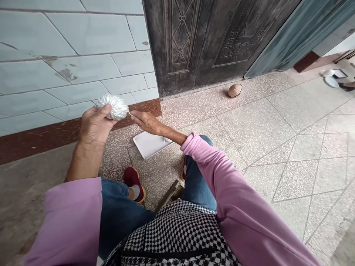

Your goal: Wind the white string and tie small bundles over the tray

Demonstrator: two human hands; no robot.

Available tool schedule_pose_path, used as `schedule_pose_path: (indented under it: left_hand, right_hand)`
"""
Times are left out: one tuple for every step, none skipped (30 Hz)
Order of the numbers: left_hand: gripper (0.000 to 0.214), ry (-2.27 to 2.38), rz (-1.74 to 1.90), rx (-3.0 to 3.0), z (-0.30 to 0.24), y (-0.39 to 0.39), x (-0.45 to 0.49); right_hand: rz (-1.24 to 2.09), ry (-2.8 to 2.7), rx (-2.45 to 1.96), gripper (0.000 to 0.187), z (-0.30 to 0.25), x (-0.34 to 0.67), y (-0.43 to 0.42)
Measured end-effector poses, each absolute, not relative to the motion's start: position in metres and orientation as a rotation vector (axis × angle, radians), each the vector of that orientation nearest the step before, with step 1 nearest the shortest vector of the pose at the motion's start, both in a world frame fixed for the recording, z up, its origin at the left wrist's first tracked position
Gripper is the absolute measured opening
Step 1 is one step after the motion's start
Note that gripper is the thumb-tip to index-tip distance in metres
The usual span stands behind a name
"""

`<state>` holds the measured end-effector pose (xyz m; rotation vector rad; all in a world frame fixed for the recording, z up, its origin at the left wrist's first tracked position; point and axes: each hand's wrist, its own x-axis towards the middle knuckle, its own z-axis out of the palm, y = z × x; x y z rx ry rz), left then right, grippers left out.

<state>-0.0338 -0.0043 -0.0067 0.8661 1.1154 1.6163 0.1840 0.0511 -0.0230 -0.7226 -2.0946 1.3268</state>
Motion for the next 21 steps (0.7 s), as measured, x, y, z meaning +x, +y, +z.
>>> schedule_pose_path:
  left_hand:
    - [0.084, 1.134, 1.617, 0.864, -0.007, -0.004, -0.034]
    - [0.084, 1.154, 1.612, 0.872, -0.008, -0.004, -0.034]
    - [0.083, 1.176, 1.608, 0.884, -0.01, -0.005, -0.034]
    - [0.082, 1.203, 1.604, 0.898, -0.011, -0.004, -0.034]
    - [0.081, 1.235, 1.607, 0.909, -0.013, -0.004, -0.034]
    - [0.079, 1.268, 1.614, 0.915, -0.015, -0.003, -0.035]
    - [0.078, 1.3, 1.621, 0.919, -0.016, -0.001, -0.036]
    - [0.077, 1.333, 1.627, 0.924, -0.017, 0.0, -0.036]
    - [0.077, 1.366, 1.631, 0.933, -0.018, 0.002, -0.036]
    - [0.078, 1.395, 1.631, 0.952, -0.018, 0.003, -0.035]
    - [0.08, 1.422, 1.628, 0.978, -0.017, 0.003, -0.033]
    - [0.082, 1.447, 1.613, 1.013, -0.016, 0.003, -0.031]
    - [0.083, 1.466, 1.583, 1.052, -0.015, 0.002, -0.028]
    - [0.084, 1.474, 1.536, 1.091, -0.014, 0.0, -0.024]
    - [0.082, 1.467, 1.48, 1.127, -0.013, -0.003, -0.021]
    - [0.08, 1.449, 1.425, 1.159, -0.011, -0.005, -0.018]
    - [0.078, 1.421, 1.381, 1.183, -0.01, -0.009, -0.015]
    - [0.076, 1.384, 1.346, 1.2, -0.01, -0.012, -0.012]
    - [0.074, 1.345, 1.319, 1.214, -0.009, -0.014, -0.009]
    - [0.073, 1.308, 1.293, 1.225, -0.009, -0.016, -0.007]
    - [0.072, 1.277, 1.265, 1.236, -0.009, -0.018, -0.005]
  right_hand:
    - [1.288, -2.15, -0.751, 0.029, -0.022, 0.183, 0.046]
    - [1.266, -2.193, -0.767, 0.028, -0.021, 0.181, 0.042]
    - [1.252, -2.222, -0.776, 0.028, -0.02, 0.18, 0.039]
    - [1.242, -2.241, -0.777, 0.028, -0.017, 0.18, 0.036]
    - [1.235, -2.259, -0.768, 0.028, -0.015, 0.18, 0.034]
    - [1.232, -2.275, -0.748, 0.029, -0.012, 0.18, 0.033]
    - [1.234, -2.286, -0.721, 0.031, -0.008, 0.181, 0.031]
    - [1.245, -2.292, -0.688, 0.033, -0.004, 0.182, 0.03]
    - [1.265, -2.287, -0.657, 0.035, 0.001, 0.184, 0.029]
    - [1.287, -2.267, -0.64, 0.036, 0.007, 0.186, 0.029]
    - [1.307, -2.231, -0.641, 0.037, 0.012, 0.189, 0.029]
    - [1.326, -2.184, -0.655, 0.039, 0.017, 0.191, 0.03]
    - [1.343, -2.131, -0.674, 0.04, 0.021, 0.194, 0.033]
    - [1.358, -2.069, -0.694, 0.043, 0.025, 0.196, 0.036]
    - [1.369, -2.004, -0.709, 0.046, 0.027, 0.198, 0.04]
    - [1.378, -1.944, -0.711, 0.05, 0.028, 0.2, 0.045]
    - [1.381, -1.894, -0.701, 0.055, 0.028, 0.202, 0.051]
    - [1.375, -1.854, -0.686, 0.059, 0.027, 0.203, 0.056]
    - [1.363, -1.824, -0.675, 0.063, 0.026, 0.204, 0.062]
    - [1.348, -1.805, -0.676, 0.066, 0.024, 0.205, 0.066]
    - [1.334, -1.793, -0.69, 0.069, 0.022, 0.207, 0.07]
